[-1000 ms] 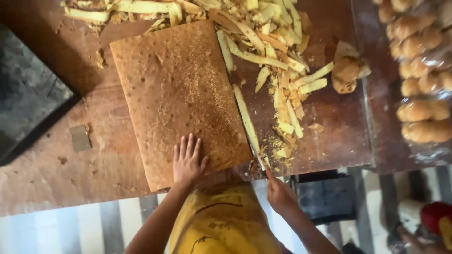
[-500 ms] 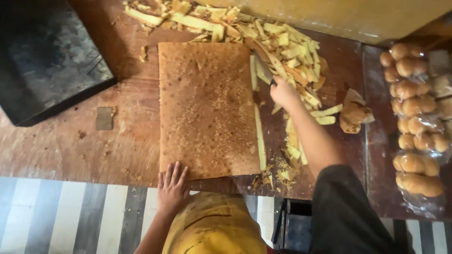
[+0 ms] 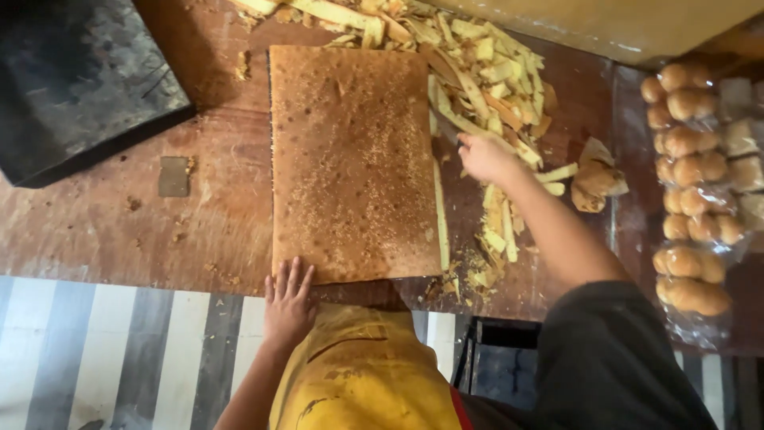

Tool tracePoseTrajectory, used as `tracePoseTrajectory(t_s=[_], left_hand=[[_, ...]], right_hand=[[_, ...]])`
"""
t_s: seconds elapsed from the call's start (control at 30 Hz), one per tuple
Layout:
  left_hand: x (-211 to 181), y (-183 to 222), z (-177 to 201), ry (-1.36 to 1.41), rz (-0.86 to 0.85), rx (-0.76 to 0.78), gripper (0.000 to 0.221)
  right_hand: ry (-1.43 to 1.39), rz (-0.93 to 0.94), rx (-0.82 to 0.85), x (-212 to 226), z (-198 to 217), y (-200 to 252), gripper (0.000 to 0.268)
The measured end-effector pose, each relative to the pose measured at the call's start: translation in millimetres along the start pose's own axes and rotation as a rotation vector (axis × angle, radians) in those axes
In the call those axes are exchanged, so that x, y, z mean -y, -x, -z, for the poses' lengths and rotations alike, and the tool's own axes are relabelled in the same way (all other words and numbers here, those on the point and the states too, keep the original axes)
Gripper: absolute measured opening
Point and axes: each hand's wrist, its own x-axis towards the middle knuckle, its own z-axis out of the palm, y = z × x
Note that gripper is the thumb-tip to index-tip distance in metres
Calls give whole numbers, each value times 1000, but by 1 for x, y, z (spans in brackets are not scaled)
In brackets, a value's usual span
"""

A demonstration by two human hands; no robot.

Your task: The recorder uses a knife to trim the edges and cut a large rectangular cake into portions on a workbench in a bakery.

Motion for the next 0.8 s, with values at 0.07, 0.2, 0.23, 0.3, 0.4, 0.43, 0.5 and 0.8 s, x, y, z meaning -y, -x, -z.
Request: tracePoseTrajectory(t_s=[0.07,0.2,0.23,0.3,0.4,0.43,0.5,0.8], left_hand=[[2,-1,-1,-26,2,52,87],[8,-1,-10,-27,-50,4,86],[9,-1,-10,-27,-53,21,87],[14,-1,-15,-28,-67,42,87],[20,-3,-26,5,-127,-81,81],[21,-3,-26,-7,-125,-70,81],[22,-2,-29,-17,-130,-51,81],[36,0,-34,-32,-179,-81,75]], right_hand=[[-8,27,41,-2,-12,38,51],[-13,23,51,-32,-54,83,51],[23,27,54,-36,-61,97,51],[56,21,57,-40,-73,124,50],[13,-29,79,-50,-87,161,49],[50,-53,97,-58,-96,171,50],[85,-87,121,-84,-122,190,51],[84,-294,285,-113,-156,317,48]])
